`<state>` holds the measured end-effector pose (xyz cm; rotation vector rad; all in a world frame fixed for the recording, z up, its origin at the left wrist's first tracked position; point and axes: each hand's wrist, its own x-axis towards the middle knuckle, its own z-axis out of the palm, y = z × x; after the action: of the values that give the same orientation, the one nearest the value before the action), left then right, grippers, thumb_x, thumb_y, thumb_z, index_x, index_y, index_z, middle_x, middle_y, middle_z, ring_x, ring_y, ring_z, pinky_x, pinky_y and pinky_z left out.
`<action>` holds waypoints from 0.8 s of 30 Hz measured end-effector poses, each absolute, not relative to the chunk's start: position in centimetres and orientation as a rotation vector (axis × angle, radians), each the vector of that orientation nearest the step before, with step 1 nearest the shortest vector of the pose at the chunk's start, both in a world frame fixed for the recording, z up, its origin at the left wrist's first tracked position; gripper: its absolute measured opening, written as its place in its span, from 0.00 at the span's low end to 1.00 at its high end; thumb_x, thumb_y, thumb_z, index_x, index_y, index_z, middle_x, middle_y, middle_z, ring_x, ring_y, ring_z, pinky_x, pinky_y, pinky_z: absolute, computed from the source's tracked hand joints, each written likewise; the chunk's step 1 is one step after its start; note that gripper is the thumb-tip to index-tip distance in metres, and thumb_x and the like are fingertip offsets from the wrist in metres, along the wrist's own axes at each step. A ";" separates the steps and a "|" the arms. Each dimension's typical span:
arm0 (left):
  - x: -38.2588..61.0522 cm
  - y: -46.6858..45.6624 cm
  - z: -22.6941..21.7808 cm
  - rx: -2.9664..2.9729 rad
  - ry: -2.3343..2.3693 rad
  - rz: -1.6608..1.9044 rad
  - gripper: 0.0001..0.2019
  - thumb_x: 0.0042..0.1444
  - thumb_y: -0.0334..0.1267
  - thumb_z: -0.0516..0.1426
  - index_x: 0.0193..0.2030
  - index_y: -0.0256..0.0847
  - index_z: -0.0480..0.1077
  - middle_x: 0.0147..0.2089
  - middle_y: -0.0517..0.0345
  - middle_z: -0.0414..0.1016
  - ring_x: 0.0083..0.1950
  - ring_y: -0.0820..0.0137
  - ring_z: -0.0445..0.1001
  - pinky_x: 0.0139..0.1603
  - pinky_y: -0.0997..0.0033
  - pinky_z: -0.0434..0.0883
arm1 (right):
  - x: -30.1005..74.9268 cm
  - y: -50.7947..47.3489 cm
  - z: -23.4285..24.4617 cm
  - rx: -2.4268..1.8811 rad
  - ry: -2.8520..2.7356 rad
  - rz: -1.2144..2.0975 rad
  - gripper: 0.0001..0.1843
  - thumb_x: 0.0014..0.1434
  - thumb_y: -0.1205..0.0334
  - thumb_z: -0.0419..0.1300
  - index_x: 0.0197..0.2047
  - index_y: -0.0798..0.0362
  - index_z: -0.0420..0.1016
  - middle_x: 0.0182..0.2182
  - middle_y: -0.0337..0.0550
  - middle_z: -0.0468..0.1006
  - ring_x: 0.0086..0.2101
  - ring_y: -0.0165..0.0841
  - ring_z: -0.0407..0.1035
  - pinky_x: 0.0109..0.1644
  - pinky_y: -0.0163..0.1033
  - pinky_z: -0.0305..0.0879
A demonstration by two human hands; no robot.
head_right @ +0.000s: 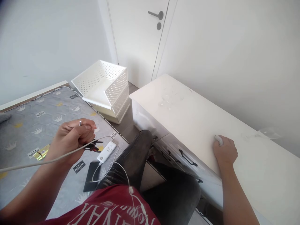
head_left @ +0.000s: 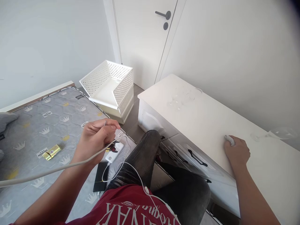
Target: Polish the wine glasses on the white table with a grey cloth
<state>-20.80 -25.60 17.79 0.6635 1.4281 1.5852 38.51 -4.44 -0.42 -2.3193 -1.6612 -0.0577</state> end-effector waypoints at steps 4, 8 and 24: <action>-20.9 -25.4 17.8 0.650 1.499 1.527 0.06 0.58 0.37 0.66 0.34 0.36 0.82 0.19 0.69 0.46 0.20 0.82 0.45 0.23 0.75 0.44 | 38.7 -4.4 -0.6 -2.312 -1.658 -0.051 0.25 0.68 0.51 0.53 0.63 0.44 0.80 0.67 0.50 0.75 0.57 0.52 0.76 0.59 0.55 0.71; -20.9 -25.5 17.7 0.667 1.502 1.492 0.11 0.59 0.42 0.68 0.39 0.36 0.84 0.19 0.70 0.45 0.21 0.81 0.44 0.24 0.75 0.44 | 38.8 -4.4 -0.7 -2.307 -1.670 -0.065 0.25 0.69 0.50 0.52 0.63 0.43 0.79 0.67 0.51 0.75 0.57 0.52 0.76 0.59 0.56 0.71; -21.2 -25.4 17.4 0.729 1.524 1.456 0.15 0.56 0.47 0.72 0.33 0.37 0.78 0.21 0.69 0.47 0.22 0.83 0.45 0.22 0.80 0.46 | 38.6 -4.5 -0.5 -2.324 -1.667 -0.084 0.25 0.68 0.50 0.52 0.63 0.45 0.80 0.67 0.49 0.75 0.54 0.49 0.76 0.55 0.53 0.70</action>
<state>-21.18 -25.38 17.43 0.7293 1.5242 1.4556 38.57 -4.48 -0.51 -2.3244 -1.6669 -0.0837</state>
